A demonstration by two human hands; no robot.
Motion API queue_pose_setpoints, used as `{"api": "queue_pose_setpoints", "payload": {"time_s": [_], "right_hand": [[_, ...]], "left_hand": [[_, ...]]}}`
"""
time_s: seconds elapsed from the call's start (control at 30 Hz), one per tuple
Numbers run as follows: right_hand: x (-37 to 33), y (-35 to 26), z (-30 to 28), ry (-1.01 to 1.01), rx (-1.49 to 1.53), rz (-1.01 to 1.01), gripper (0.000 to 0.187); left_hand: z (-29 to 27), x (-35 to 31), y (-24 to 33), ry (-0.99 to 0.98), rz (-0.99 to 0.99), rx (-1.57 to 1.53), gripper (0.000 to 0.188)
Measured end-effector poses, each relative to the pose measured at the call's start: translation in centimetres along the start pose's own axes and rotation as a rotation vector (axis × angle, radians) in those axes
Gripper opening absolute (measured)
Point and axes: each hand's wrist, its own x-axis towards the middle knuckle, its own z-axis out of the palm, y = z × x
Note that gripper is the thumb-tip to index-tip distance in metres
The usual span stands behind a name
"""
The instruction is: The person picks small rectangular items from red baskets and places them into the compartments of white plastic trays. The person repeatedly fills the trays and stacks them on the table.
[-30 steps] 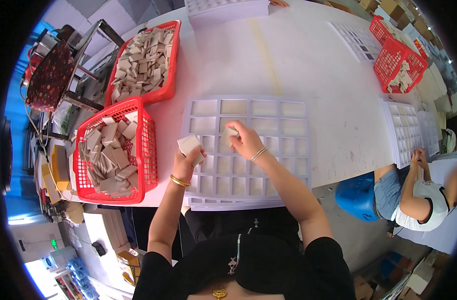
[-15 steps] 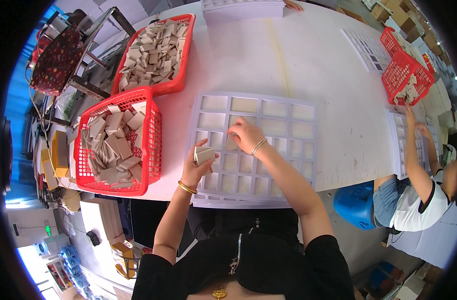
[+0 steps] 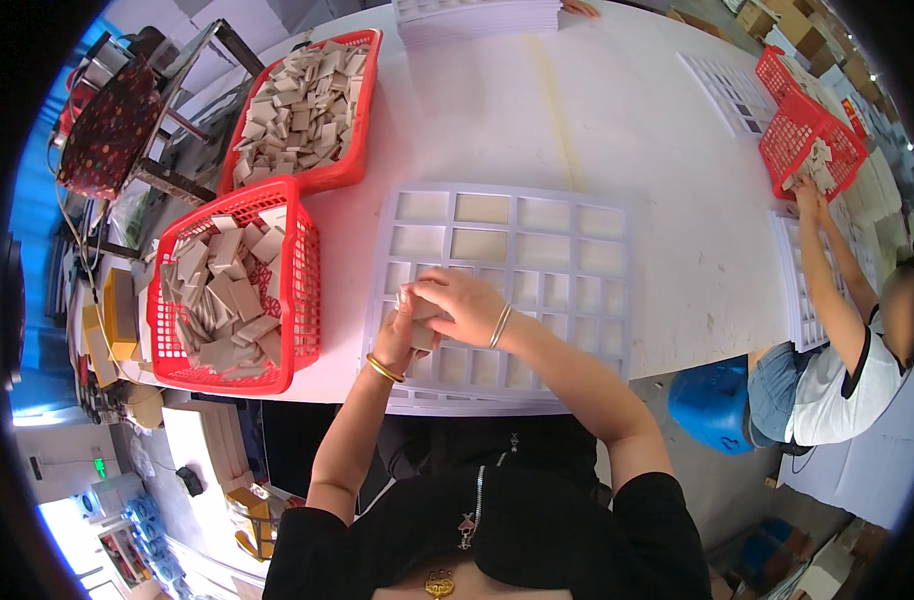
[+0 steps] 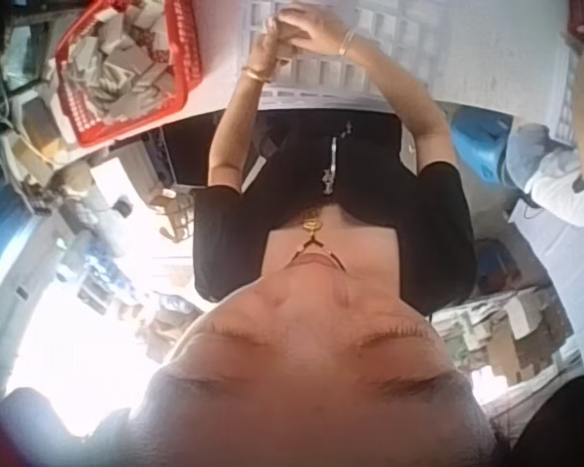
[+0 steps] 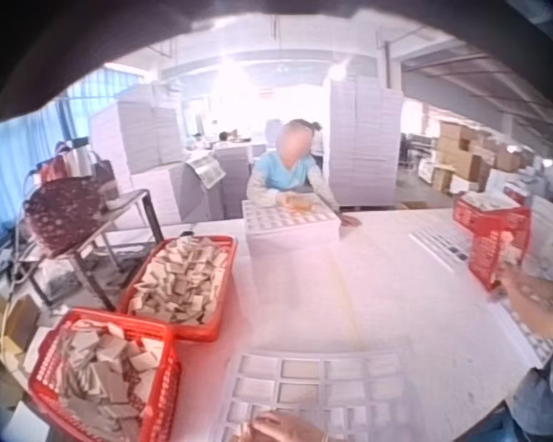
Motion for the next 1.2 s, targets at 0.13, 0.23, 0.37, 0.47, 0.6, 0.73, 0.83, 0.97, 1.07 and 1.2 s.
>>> {"api": "queue_pose_setpoints", "payload": {"time_s": [0.13, 0.23, 0.37, 0.47, 0.6, 0.73, 0.83, 0.97, 1.07, 1.2], "right_hand": [[-1.2, 0.2, 0.3, 0.035, 0.093, 0.123, 0.044], [-2.2, 0.2, 0.1, 0.080, 0.206, 0.221, 0.039], [-3.9, 1.4, -1.6, 0.163, 0.389, 0.407, 0.034], [-5.0, 3.2, -3.6, 0.245, 0.388, 0.539, 0.029], [-5.9, 4.8, -4.1, 0.325, 0.236, 0.582, 0.021], [-5.6, 5.6, -3.4, 0.260, 0.143, 0.590, 0.019], [-5.5, 6.7, -2.5, 0.253, 0.120, 0.543, 0.018], [-4.5, 7.1, -2.5, 0.155, 0.077, 0.543, 0.018], [-4.3, 7.8, -1.7, 0.091, -0.037, 0.529, 0.018], [-3.9, 6.2, -1.2, 0.149, -0.189, 0.532, 0.015]], "left_hand": [[0.8, 0.0, 0.0, -0.022, 0.065, -0.015, 0.069], [1.1, 0.0, -0.2, 0.016, 0.058, -0.046, 0.061], [0.4, 0.2, -0.2, 0.110, 0.144, 0.145, 0.039], [0.1, 0.2, -0.2, 0.190, 0.211, 0.336, 0.027], [-0.3, 0.8, 0.3, 0.100, 0.163, 0.797, 0.021], [0.8, 1.6, 0.4, 0.076, 0.396, 1.169, 0.021], [1.1, 1.8, 0.7, 0.017, 0.270, 1.254, 0.018], [1.7, 2.0, 2.4, -0.035, 0.154, 1.258, 0.018], [1.8, 2.4, 1.9, -0.003, 0.187, 1.292, 0.020], [2.8, 2.1, 1.7, 0.179, 0.311, 1.497, 0.020]]}}
